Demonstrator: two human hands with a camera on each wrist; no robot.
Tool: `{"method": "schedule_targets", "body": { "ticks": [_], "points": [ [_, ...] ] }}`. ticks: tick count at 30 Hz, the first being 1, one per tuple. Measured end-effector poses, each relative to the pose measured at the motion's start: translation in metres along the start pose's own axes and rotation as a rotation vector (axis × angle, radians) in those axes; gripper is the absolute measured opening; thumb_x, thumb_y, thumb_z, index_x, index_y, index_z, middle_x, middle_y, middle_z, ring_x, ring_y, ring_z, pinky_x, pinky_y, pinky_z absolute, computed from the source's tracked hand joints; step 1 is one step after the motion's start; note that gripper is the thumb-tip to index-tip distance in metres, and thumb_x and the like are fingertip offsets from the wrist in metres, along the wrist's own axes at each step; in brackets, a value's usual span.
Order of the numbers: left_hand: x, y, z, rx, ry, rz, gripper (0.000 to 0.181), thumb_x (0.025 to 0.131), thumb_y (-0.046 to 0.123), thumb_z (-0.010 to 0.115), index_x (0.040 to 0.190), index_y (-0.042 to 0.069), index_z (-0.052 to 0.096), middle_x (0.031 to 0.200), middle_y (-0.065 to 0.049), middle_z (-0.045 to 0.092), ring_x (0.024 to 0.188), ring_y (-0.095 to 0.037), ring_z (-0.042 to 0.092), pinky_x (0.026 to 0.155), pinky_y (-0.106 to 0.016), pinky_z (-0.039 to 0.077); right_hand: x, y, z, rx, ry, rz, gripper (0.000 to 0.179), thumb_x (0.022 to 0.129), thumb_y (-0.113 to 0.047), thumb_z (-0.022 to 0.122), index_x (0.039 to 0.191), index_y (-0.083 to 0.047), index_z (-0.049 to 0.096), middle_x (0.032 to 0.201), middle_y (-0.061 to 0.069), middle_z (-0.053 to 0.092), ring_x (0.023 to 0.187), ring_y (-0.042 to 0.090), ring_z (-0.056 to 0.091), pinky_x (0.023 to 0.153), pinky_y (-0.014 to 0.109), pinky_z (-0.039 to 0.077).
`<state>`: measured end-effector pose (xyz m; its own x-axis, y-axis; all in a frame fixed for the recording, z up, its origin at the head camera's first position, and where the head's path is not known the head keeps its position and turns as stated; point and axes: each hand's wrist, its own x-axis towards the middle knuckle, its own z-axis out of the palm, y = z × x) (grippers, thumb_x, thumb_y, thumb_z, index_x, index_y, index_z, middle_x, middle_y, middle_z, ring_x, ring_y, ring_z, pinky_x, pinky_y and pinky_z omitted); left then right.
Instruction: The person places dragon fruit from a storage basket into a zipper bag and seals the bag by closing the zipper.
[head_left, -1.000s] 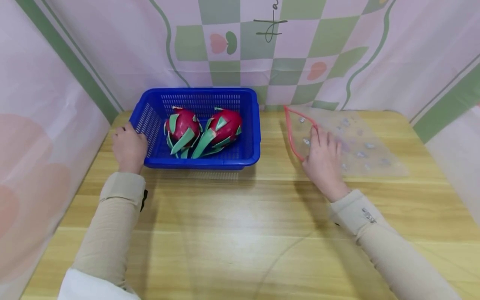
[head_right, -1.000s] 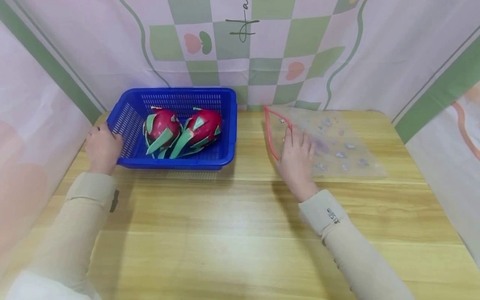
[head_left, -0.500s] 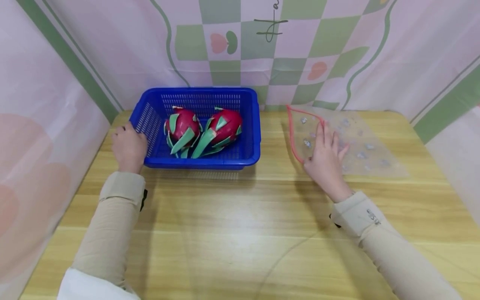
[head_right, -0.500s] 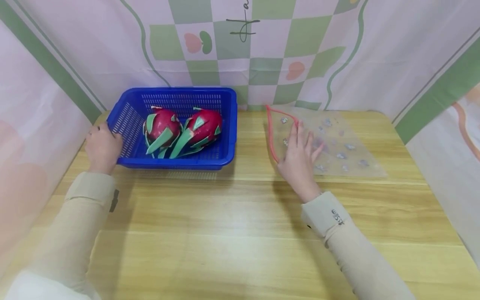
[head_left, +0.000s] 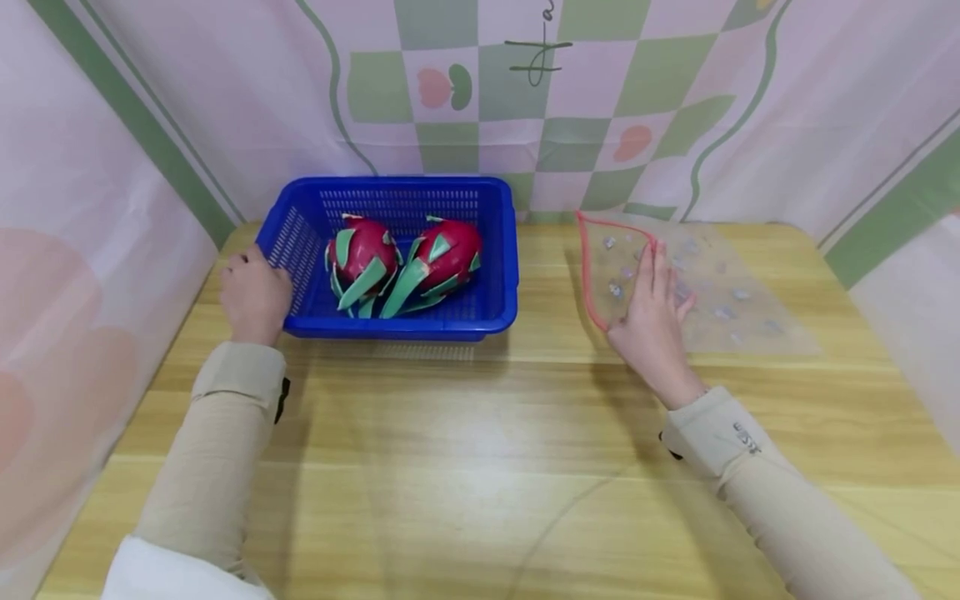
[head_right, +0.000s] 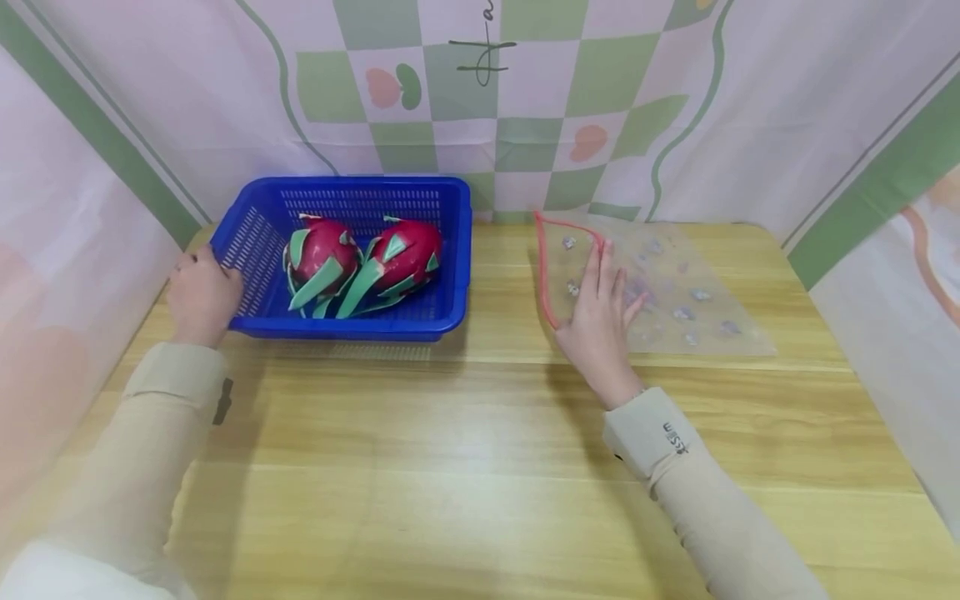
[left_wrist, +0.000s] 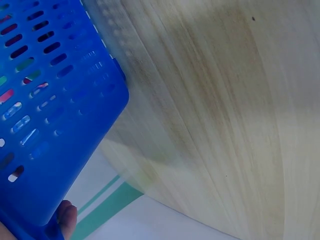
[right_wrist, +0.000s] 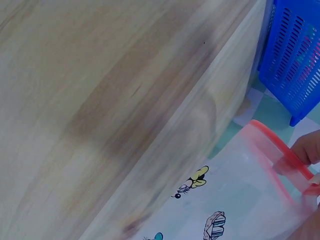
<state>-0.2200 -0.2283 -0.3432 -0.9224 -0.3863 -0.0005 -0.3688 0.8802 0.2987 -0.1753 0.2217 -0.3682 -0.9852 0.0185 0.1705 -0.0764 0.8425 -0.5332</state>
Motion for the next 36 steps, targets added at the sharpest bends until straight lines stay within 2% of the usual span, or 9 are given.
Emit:
{"method": "schedule_targets", "body": {
  "ticks": [3,12,16,19,23,27,30,33,36],
  "points": [
    [0.0,-0.001,-0.001,-0.001,-0.016,-0.004,0.055,0.097,0.021,0.035,0.142,-0.01,0.027,0.135,-0.037,0.039,0.121,-0.05,0.041,0.098,-0.061,0.042,0.0,0.0,0.001,0.004,-0.003,-0.004,0.105,0.066,0.011,0.049,0.151,-0.002,-0.011,0.159,0.009,-0.021,0.141,0.057,-0.004,0.1,0.079,-0.014],
    [0.0,-0.003,-0.007,0.004,-0.054,-0.023,0.063,0.098,0.024,0.035,0.149,-0.005,0.011,0.14,-0.039,0.03,0.126,-0.052,0.036,0.101,-0.063,0.039,-0.001,-0.002,0.003,0.014,0.006,-0.017,0.105,0.065,0.012,0.049,0.151,-0.001,-0.009,0.16,0.01,-0.02,0.142,0.055,-0.003,0.101,0.079,-0.013],
    [0.001,-0.002,-0.008,-0.021,-0.027,-0.031,0.067,0.097,0.024,0.038,0.15,-0.004,0.007,0.143,-0.039,0.028,0.13,-0.052,0.034,0.105,-0.062,0.035,-0.001,-0.003,0.002,0.022,0.0,-0.013,0.105,0.066,0.012,0.05,0.151,-0.001,-0.01,0.159,0.01,-0.021,0.142,0.054,-0.004,0.1,0.078,-0.014],
    [0.002,0.001,-0.008,-0.062,0.021,-0.018,0.068,0.097,0.021,0.037,0.151,-0.004,0.004,0.147,-0.037,0.025,0.134,-0.051,0.03,0.111,-0.06,0.029,-0.001,-0.004,0.0,0.029,0.005,-0.009,0.106,0.065,0.012,0.051,0.151,0.0,-0.01,0.159,0.011,-0.02,0.143,0.052,-0.005,0.101,0.078,-0.014],
    [0.0,0.013,-0.008,-0.109,0.115,0.04,0.064,0.096,0.017,0.034,0.15,-0.005,0.008,0.148,-0.035,0.026,0.136,-0.049,0.029,0.115,-0.057,0.023,0.0,-0.002,-0.001,0.035,0.009,-0.002,0.108,0.065,0.012,0.054,0.151,-0.001,-0.009,0.16,0.011,-0.02,0.145,0.049,-0.003,0.101,0.078,-0.013],
    [-0.004,0.033,-0.004,-0.189,0.225,0.1,0.062,0.096,0.017,0.037,0.15,-0.002,0.014,0.148,-0.03,0.03,0.135,-0.047,0.031,0.116,-0.055,0.022,0.0,0.0,-0.003,0.034,-0.002,0.001,0.108,0.065,0.011,0.056,0.151,-0.001,-0.009,0.16,0.011,-0.019,0.145,0.049,-0.002,0.101,0.078,-0.013],
    [-0.006,0.049,0.0,-0.247,0.283,0.171,0.061,0.097,0.02,0.04,0.15,0.001,0.017,0.147,-0.027,0.035,0.133,-0.045,0.035,0.114,-0.054,0.024,0.0,0.0,-0.004,0.029,-0.014,0.002,0.109,0.066,0.01,0.056,0.151,-0.001,-0.01,0.16,0.012,-0.02,0.144,0.05,-0.002,0.101,0.078,-0.012],
    [-0.01,0.067,0.004,-0.263,0.293,0.267,0.061,0.097,0.02,0.043,0.15,0.002,0.02,0.144,-0.026,0.04,0.131,-0.043,0.038,0.113,-0.054,0.026,0.0,0.001,-0.006,0.026,-0.028,0.005,0.109,0.067,0.01,0.056,0.151,-0.001,-0.011,0.159,0.012,-0.021,0.144,0.051,-0.003,0.101,0.078,-0.012],
    [-0.017,0.085,0.008,-0.25,0.269,0.362,0.06,0.096,0.02,0.046,0.149,0.001,0.024,0.143,-0.025,0.043,0.131,-0.043,0.039,0.113,-0.054,0.028,-0.001,0.002,-0.007,0.024,-0.038,0.009,0.108,0.067,0.009,0.056,0.151,-0.001,-0.012,0.159,0.011,-0.022,0.144,0.051,-0.003,0.101,0.079,-0.011]
  ]
}}
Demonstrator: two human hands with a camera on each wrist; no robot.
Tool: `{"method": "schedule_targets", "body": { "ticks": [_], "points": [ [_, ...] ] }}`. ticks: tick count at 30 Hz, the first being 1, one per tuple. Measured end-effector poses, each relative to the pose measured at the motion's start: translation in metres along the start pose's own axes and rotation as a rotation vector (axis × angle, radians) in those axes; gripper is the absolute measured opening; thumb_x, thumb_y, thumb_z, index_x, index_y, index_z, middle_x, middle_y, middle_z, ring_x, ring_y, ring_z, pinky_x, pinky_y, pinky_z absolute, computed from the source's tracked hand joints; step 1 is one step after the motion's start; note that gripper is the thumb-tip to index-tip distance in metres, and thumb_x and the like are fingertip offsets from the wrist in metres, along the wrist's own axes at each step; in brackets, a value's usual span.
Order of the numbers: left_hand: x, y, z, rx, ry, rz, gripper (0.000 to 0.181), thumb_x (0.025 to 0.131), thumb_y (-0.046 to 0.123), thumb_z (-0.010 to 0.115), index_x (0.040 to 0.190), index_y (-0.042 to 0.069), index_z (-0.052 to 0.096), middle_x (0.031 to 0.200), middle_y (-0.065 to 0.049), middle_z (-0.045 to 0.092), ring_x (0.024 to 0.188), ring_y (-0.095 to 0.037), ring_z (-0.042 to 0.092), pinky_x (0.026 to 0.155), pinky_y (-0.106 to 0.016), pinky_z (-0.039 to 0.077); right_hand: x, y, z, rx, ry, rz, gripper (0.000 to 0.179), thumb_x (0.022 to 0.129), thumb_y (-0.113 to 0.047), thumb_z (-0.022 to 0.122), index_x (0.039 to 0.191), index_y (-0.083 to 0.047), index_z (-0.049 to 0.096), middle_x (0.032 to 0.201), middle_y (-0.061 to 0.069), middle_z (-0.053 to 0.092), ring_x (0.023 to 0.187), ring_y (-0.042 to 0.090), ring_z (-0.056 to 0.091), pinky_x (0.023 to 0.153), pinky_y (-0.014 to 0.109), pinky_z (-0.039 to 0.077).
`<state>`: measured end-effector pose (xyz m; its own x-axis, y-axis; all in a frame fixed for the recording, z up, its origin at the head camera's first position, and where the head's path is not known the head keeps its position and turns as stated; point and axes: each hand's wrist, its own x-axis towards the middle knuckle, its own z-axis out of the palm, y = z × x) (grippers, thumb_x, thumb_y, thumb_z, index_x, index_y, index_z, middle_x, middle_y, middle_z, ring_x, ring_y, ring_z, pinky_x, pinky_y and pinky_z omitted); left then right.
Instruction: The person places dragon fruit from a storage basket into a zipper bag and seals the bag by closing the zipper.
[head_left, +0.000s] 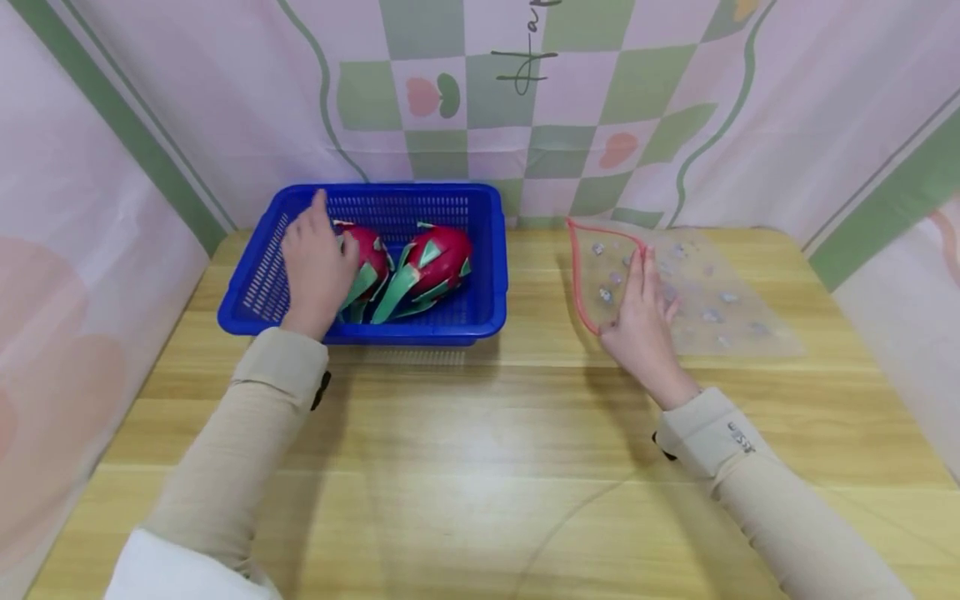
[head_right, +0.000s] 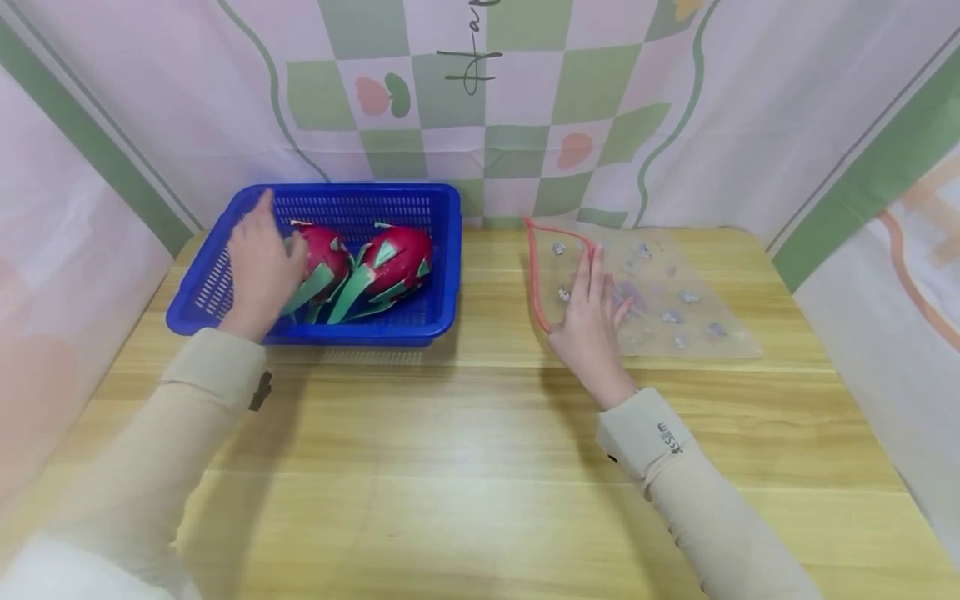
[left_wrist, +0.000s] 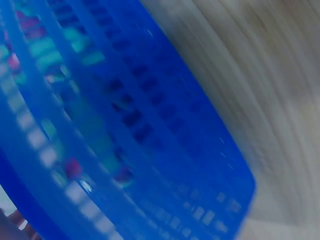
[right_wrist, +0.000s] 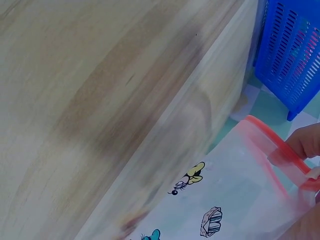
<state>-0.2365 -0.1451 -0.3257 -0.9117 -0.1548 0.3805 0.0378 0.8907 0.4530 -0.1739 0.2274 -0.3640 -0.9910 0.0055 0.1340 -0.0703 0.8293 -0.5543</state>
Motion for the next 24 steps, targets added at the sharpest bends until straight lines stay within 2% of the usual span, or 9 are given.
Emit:
{"method": "schedule_targets", "body": {
  "ticks": [3,7,12,15,20,24],
  "points": [
    [-0.004,0.013,0.009,0.011,-0.037,0.078,0.056,0.096,0.021,0.049,0.145,0.0,0.033,0.141,-0.025,0.045,0.131,-0.043,0.039,0.112,-0.054,0.029,0.0,0.001,0.0,0.001,-0.007,0.004,0.108,0.068,0.009,0.056,0.151,-0.002,-0.012,0.159,0.011,-0.022,0.144,0.05,-0.003,0.101,0.079,-0.01],
    [-0.008,0.025,0.021,0.052,-0.1,0.136,0.056,0.096,0.025,0.052,0.144,0.001,0.035,0.139,-0.024,0.046,0.13,-0.042,0.041,0.111,-0.053,0.032,-0.001,0.002,0.0,0.003,-0.016,0.004,0.107,0.069,0.009,0.056,0.151,-0.002,-0.013,0.159,0.011,-0.022,0.145,0.049,-0.003,0.101,0.079,-0.01],
    [-0.01,0.036,0.035,0.101,-0.237,0.126,0.067,0.096,0.037,0.05,0.149,0.003,0.026,0.144,-0.024,0.039,0.134,-0.04,0.036,0.113,-0.052,0.03,-0.001,0.002,0.001,0.008,-0.021,0.003,0.107,0.069,0.009,0.055,0.151,-0.002,-0.013,0.159,0.011,-0.022,0.145,0.049,-0.004,0.101,0.079,-0.01],
    [-0.01,0.039,0.042,0.117,-0.299,0.137,0.072,0.095,0.042,0.051,0.149,0.003,0.024,0.149,-0.022,0.034,0.137,-0.04,0.033,0.115,-0.052,0.027,-0.001,0.001,0.0,0.01,-0.02,-0.002,0.106,0.069,0.009,0.055,0.151,-0.002,-0.013,0.159,0.012,-0.021,0.145,0.049,-0.004,0.101,0.079,-0.011],
    [-0.01,0.042,0.046,0.167,-0.349,0.207,0.073,0.094,0.044,0.053,0.149,0.005,0.026,0.153,-0.02,0.03,0.138,-0.04,0.03,0.115,-0.053,0.027,-0.001,0.001,0.0,0.003,-0.019,-0.009,0.105,0.07,0.009,0.054,0.151,-0.002,-0.012,0.159,0.012,-0.021,0.145,0.05,-0.002,0.101,0.079,-0.01],
    [-0.011,0.045,0.048,0.229,-0.367,0.242,0.077,0.093,0.047,0.055,0.148,0.001,0.028,0.152,-0.021,0.032,0.137,-0.041,0.033,0.114,-0.053,0.03,-0.001,0.002,0.001,0.001,-0.018,-0.012,0.105,0.07,0.009,0.055,0.151,-0.001,-0.012,0.159,0.012,-0.02,0.144,0.05,-0.002,0.1,0.079,-0.01]
  ]
}}
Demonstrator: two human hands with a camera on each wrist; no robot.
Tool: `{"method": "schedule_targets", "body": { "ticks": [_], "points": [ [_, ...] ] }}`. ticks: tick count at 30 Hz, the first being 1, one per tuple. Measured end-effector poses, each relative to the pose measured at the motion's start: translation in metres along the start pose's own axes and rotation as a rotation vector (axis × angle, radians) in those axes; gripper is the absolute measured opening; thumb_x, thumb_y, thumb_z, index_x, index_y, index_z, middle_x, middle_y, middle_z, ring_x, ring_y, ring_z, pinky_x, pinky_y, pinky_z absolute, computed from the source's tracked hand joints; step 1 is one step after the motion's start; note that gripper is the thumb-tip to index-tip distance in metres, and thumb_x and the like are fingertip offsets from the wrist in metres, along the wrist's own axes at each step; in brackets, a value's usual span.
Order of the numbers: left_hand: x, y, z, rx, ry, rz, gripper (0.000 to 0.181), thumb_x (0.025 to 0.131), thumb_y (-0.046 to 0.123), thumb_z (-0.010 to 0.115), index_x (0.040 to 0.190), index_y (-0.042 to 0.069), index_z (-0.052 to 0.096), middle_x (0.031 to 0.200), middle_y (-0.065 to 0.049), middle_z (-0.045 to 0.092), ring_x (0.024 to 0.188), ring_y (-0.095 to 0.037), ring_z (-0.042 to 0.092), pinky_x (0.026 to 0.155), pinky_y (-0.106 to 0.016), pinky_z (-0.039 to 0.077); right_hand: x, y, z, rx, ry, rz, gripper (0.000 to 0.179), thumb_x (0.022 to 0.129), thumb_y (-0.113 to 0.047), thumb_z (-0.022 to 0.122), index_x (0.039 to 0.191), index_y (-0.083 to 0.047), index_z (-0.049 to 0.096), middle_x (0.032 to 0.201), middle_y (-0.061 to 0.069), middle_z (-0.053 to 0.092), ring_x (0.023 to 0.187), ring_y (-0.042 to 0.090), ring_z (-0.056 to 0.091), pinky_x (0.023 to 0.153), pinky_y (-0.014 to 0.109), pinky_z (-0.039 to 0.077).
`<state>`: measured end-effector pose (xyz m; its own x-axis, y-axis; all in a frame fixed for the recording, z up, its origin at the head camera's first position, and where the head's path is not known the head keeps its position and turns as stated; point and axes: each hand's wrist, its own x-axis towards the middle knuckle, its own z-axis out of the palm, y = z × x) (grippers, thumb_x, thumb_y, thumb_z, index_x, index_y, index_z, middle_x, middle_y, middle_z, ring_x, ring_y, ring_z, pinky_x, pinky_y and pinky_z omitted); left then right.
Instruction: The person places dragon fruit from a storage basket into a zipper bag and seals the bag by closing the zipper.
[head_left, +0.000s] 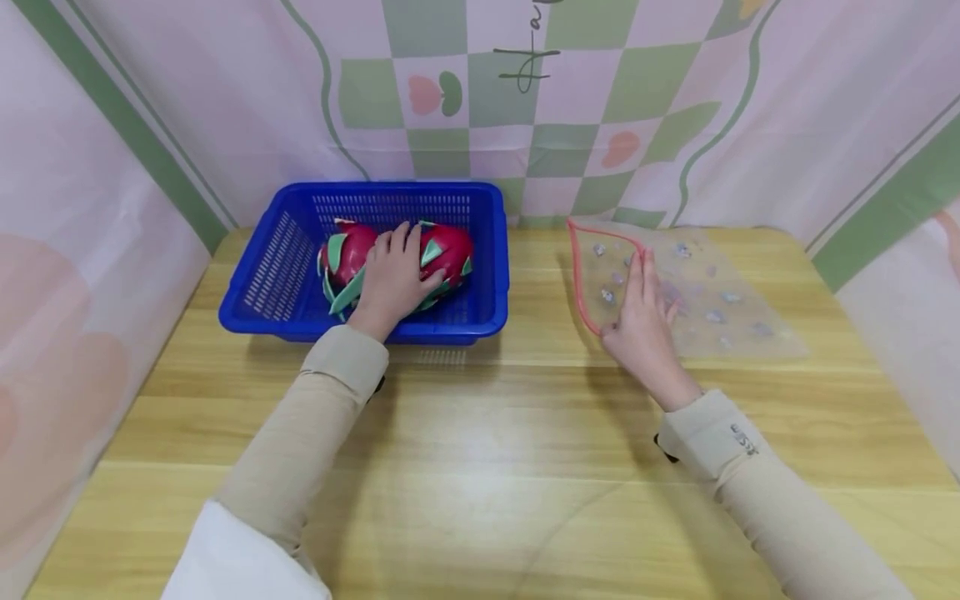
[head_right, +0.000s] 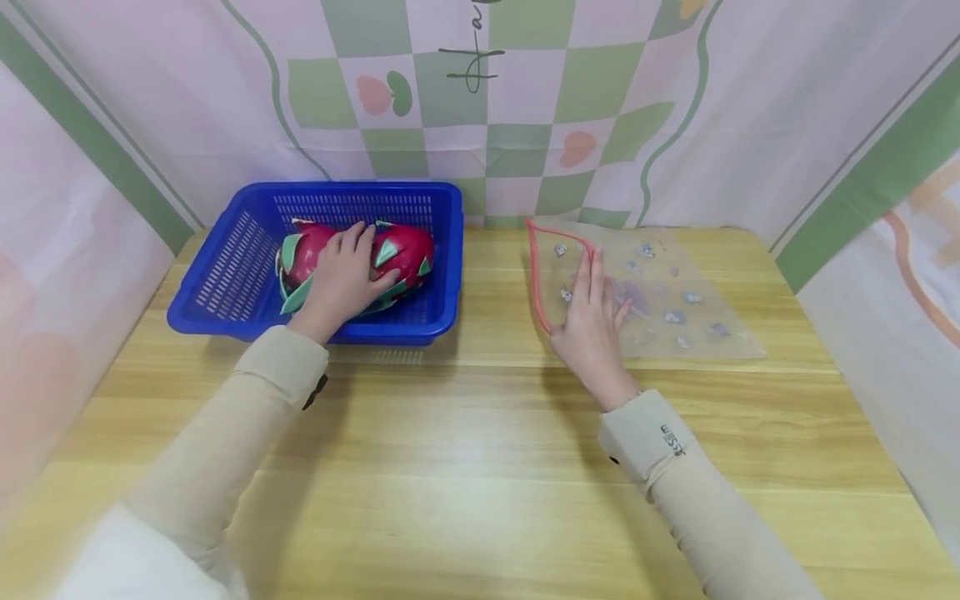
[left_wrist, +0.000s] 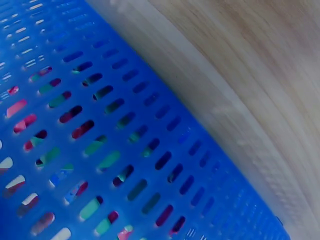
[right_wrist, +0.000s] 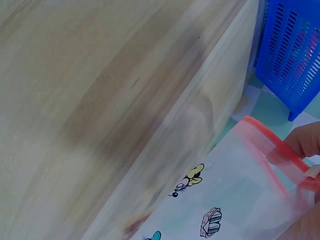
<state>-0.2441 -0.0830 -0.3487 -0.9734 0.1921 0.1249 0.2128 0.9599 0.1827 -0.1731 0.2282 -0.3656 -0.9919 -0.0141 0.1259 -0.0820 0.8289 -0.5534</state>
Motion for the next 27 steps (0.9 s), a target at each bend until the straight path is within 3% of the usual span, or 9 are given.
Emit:
{"method": "schedule_targets", "body": {
  "ticks": [7,12,19,27],
  "points": [
    [0.0027,0.0048,0.0034,0.07,-0.039,-0.023,0.092,0.087,0.054,0.061,0.145,-0.008,0.027,0.147,-0.028,0.036,0.134,-0.042,0.04,0.111,-0.049,0.037,-0.0013,0.0017,0.0025,-0.002,-0.001,-0.005,0.105,0.07,0.011,0.054,0.151,-0.001,-0.011,0.159,0.013,-0.02,0.144,0.051,-0.001,0.1,0.08,-0.009],
    [0.0023,0.0045,0.0062,0.12,-0.068,-0.049,0.098,0.082,0.05,0.069,0.144,-0.012,0.026,0.148,-0.031,0.032,0.137,-0.043,0.035,0.114,-0.048,0.033,-0.0009,0.0022,0.0035,0.002,0.014,-0.004,0.105,0.069,0.01,0.054,0.151,0.0,-0.01,0.16,0.015,-0.017,0.143,0.053,0.001,0.1,0.08,-0.008],
    [0.0025,0.0042,0.0068,0.078,-0.115,-0.09,0.093,0.083,0.046,0.07,0.145,-0.008,0.026,0.149,-0.03,0.031,0.138,-0.043,0.032,0.116,-0.048,0.029,-0.0001,0.004,0.0022,0.007,0.028,-0.005,0.104,0.068,0.011,0.055,0.151,0.001,-0.008,0.16,0.017,-0.014,0.143,0.054,0.001,0.101,0.079,-0.008],
    [0.0059,0.0045,0.0079,0.045,-0.203,-0.116,0.094,0.083,0.039,0.072,0.146,-0.006,0.019,0.138,-0.028,0.045,0.125,-0.041,0.048,0.106,-0.05,0.041,0.0002,0.0056,0.0013,0.0,0.022,0.0,0.104,0.069,0.011,0.054,0.151,0.0,-0.009,0.16,0.017,-0.016,0.142,0.054,0.001,0.102,0.078,-0.008]
  ]
}}
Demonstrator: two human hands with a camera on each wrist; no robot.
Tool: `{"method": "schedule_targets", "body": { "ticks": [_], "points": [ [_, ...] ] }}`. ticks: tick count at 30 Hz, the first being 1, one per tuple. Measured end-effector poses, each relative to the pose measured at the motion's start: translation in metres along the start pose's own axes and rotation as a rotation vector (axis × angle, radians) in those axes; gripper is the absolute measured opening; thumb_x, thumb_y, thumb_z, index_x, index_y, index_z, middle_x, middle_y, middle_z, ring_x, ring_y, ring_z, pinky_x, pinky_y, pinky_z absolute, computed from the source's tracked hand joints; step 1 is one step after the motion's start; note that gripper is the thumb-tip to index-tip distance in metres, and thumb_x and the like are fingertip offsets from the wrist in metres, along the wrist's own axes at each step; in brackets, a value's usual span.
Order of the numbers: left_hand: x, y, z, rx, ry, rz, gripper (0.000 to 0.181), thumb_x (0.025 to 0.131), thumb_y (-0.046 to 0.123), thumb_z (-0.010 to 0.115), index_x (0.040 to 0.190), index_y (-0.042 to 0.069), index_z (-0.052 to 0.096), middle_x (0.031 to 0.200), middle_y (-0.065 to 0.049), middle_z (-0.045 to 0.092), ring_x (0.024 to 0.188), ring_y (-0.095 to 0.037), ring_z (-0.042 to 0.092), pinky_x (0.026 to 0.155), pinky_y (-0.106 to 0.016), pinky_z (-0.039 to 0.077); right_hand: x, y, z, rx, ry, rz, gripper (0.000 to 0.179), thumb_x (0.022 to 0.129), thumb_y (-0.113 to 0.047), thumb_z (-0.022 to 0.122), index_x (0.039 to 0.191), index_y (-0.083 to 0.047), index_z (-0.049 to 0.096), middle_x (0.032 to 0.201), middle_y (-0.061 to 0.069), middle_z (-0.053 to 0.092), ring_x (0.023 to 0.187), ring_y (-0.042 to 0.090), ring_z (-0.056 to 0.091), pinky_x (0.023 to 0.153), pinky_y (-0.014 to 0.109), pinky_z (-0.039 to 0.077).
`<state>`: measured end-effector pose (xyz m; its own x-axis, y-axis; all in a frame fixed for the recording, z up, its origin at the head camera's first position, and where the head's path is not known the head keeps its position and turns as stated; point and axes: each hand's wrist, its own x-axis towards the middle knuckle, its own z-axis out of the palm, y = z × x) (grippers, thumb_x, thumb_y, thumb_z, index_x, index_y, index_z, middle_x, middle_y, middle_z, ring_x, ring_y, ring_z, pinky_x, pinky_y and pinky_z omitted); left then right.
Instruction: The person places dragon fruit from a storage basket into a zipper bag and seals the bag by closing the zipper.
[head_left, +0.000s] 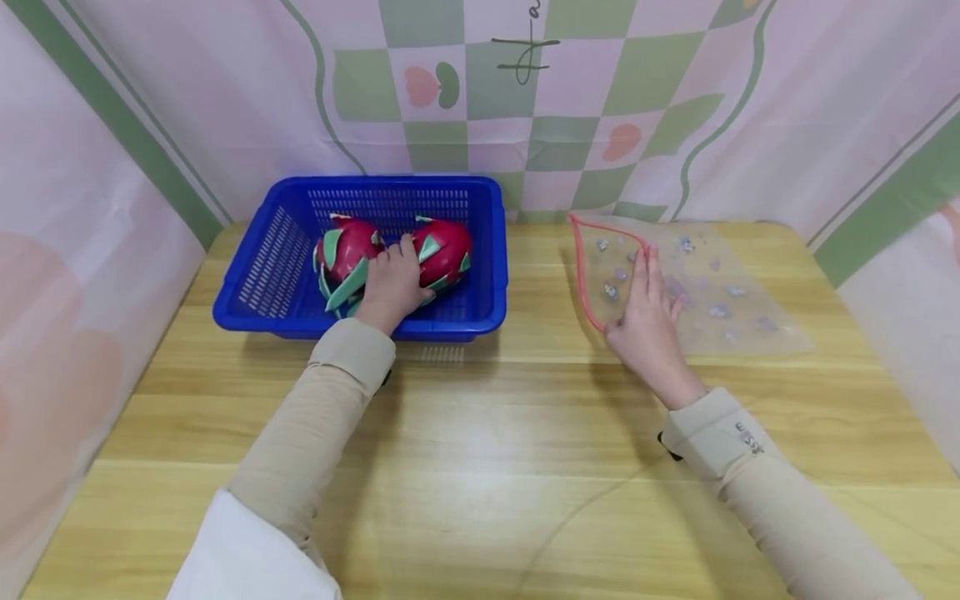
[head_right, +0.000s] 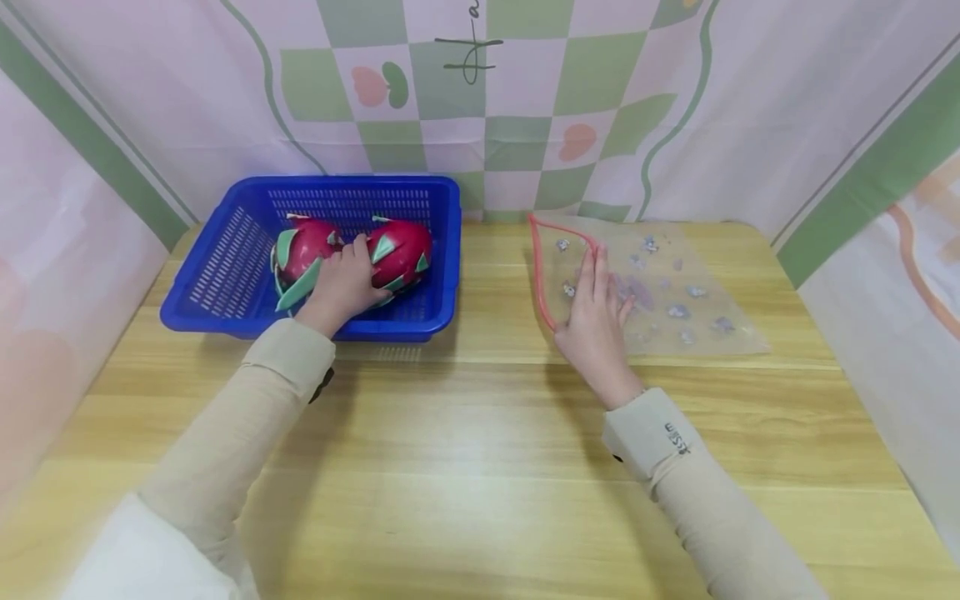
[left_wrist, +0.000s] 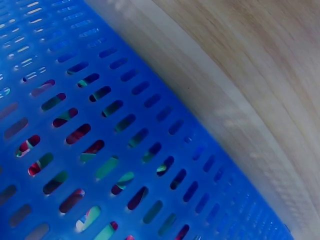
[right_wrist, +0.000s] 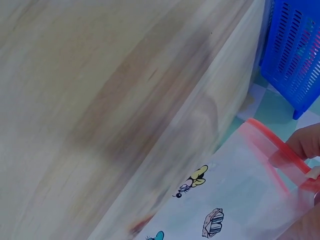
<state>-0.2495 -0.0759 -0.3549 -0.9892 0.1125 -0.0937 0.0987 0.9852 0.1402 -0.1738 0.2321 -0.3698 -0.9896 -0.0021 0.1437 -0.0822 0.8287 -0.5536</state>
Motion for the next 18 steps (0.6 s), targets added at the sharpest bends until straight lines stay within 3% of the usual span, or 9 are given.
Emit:
{"method": "schedule_targets", "body": {
  "ticks": [9,18],
  "points": [
    [-0.0004,0.0011,0.0018,-0.053,-0.024,-0.009,0.093,0.085,0.037,0.07,0.146,-0.005,0.015,0.138,-0.032,0.043,0.109,-0.042,0.06,0.093,-0.049,0.051,-0.0005,0.0005,-0.0003,-0.009,0.0,-0.003,0.103,0.069,0.01,0.054,0.151,0.001,-0.008,0.16,0.017,-0.015,0.142,0.054,0.003,0.102,0.079,-0.005],
    [0.0008,0.0012,0.0006,-0.094,-0.098,-0.087,0.097,0.086,0.042,0.066,0.151,0.004,0.004,0.147,-0.033,0.034,0.101,-0.042,0.065,0.091,-0.051,0.052,-0.0015,0.0024,-0.0006,0.005,0.008,-0.008,0.102,0.069,0.011,0.055,0.151,0.003,-0.006,0.16,0.017,-0.015,0.142,0.054,0.002,0.102,0.079,-0.007]
  ]
}}
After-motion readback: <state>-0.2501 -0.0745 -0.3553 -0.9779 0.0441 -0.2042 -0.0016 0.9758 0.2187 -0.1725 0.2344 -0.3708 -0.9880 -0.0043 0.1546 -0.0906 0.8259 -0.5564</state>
